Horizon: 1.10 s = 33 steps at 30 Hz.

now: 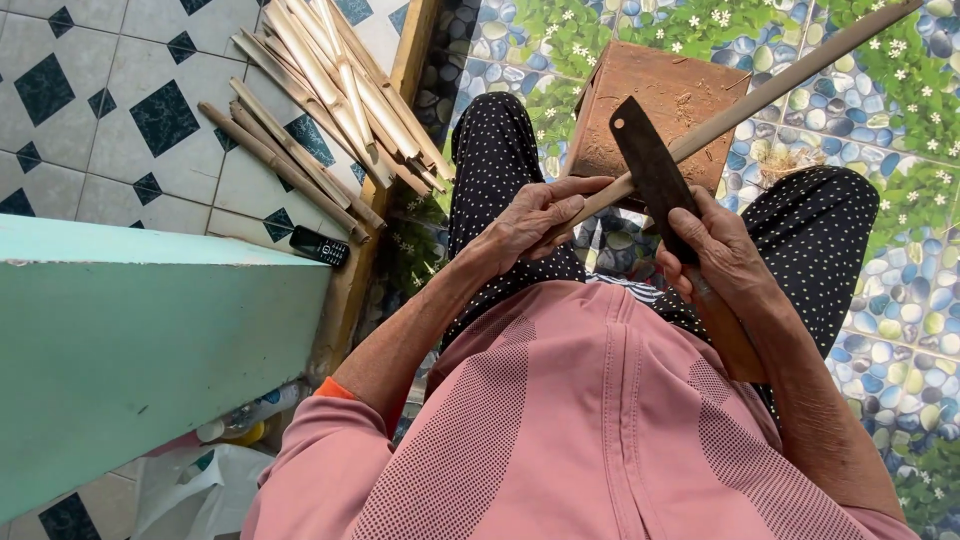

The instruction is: Shaving and sharpening a wooden stick using a large knife while sitting on the floor.

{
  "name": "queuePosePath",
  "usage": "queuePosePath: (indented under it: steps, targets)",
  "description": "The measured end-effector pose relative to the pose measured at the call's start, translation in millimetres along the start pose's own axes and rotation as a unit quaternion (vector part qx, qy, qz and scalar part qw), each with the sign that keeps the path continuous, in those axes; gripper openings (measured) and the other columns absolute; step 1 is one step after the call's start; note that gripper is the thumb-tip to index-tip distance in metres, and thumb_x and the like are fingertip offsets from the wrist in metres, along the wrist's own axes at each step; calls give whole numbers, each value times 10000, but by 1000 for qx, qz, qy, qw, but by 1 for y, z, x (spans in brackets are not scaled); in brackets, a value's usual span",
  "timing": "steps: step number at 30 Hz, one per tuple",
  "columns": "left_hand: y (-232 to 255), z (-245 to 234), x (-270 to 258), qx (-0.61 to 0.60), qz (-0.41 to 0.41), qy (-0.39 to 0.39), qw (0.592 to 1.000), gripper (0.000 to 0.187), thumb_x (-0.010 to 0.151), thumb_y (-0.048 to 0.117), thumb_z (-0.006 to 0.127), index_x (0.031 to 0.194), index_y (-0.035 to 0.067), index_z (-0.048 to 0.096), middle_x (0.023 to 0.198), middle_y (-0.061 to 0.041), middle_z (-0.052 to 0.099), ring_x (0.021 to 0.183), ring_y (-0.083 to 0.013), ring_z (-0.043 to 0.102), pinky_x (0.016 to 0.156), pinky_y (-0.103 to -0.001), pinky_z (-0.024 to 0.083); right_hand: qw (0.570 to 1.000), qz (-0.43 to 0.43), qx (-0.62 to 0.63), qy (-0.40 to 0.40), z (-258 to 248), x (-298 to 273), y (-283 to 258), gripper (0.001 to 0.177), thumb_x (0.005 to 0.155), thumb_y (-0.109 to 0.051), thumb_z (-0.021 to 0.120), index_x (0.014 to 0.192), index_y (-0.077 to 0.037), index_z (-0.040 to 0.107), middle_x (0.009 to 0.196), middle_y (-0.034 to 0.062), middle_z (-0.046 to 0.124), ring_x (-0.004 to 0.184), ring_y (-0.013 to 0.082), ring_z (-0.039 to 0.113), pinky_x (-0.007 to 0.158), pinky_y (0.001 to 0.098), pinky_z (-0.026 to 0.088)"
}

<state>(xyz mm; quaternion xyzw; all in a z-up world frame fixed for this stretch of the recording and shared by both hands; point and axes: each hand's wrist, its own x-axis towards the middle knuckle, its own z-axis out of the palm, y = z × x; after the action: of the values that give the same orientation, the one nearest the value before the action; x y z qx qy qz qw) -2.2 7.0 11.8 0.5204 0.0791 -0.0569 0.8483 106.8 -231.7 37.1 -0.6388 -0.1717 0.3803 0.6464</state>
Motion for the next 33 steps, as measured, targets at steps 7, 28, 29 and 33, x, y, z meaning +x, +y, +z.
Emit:
queuePosePath:
  steps: [7,28,29,33]
  targets:
    - [10,-10,6,165,-2,-17,986,432,1060,328,542,1453,165,617,673,33,498,488,-54,436,423,-172,352,995,-13,26,92,-17,-6,-26,322,1151,-283,449,1435,-167,351,696,51,455,519,114,483,436,236,451]
    - [12,13,9,-18,165,-69,984,302,1066,234,645,1294,122,481,1203,-158,733,1125,-221,716,1085,-477,518,974,-95,202,-28,33,-38,-87,432,1157,-251,309,1563,-135,402,542,-69,473,390,46,407,333,202,352]
    - [14,14,10,-17,175,-60,983,338,1033,208,694,1310,132,516,1158,-115,738,1090,-229,730,1028,-460,571,980,-65,177,-60,41,-41,-85,489,1093,-279,422,1540,-81,413,511,-13,457,370,79,411,333,210,370]
    - [2,11,20,-65,208,44,975,487,937,183,815,1366,109,599,1109,-78,767,1020,-236,735,871,-391,624,980,33,124,-155,53,-47,-85,497,1039,-259,501,1468,-18,430,494,78,510,316,124,469,318,209,441]
